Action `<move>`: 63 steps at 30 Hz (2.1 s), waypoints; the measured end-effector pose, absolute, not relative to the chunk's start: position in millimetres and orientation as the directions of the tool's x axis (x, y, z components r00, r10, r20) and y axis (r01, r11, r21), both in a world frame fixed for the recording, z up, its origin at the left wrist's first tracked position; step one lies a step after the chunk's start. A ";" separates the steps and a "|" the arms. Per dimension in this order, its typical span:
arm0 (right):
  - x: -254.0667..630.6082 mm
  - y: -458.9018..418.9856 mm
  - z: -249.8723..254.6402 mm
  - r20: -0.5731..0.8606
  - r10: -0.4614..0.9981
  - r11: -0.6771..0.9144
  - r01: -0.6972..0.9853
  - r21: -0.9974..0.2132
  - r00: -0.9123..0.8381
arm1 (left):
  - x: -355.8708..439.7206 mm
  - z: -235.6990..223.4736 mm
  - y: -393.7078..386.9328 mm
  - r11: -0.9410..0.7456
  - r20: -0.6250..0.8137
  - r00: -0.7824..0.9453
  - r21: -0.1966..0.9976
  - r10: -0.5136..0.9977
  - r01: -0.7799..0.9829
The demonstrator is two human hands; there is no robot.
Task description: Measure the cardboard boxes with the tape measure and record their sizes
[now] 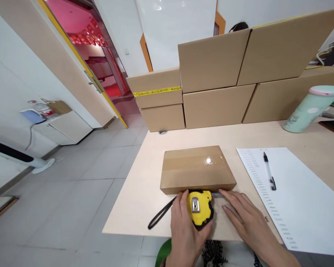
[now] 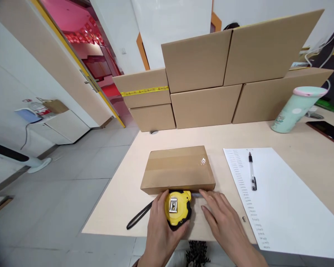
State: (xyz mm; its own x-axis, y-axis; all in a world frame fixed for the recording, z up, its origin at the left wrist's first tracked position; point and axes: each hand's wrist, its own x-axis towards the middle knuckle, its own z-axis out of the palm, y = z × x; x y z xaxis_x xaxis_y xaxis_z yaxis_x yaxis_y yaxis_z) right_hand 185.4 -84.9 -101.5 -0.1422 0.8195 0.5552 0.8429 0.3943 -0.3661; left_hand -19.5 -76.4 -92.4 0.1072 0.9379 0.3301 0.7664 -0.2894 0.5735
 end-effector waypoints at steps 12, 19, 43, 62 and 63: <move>179.5 -90.9 -19.6 0.657 0.681 0.669 0.641 -0.376 -0.324 | -66.1 -36.3 -82.0 -0.226 0.230 0.024 0.923 0.973 0.311; 167.5 -76.2 30.4 0.738 0.495 0.760 0.640 -0.112 -0.459 | -94.1 31.7 -46.6 -0.209 0.124 0.280 0.931 0.952 0.299; 247.2 28.4 -59.5 0.168 0.986 0.153 0.515 -0.843 -0.017 | -167.5 27.3 80.3 0.098 -0.261 0.135 0.718 0.956 0.689; 230.9 20.6 -74.5 0.236 0.961 0.131 0.523 -0.842 0.141 | -172.7 47.5 83.7 0.146 -0.383 0.188 0.691 0.904 0.708; 229.8 22.7 -75.7 0.186 0.969 0.089 0.471 -0.878 0.163 | -173.3 47.6 84.2 0.147 -0.385 0.190 0.693 0.903 0.706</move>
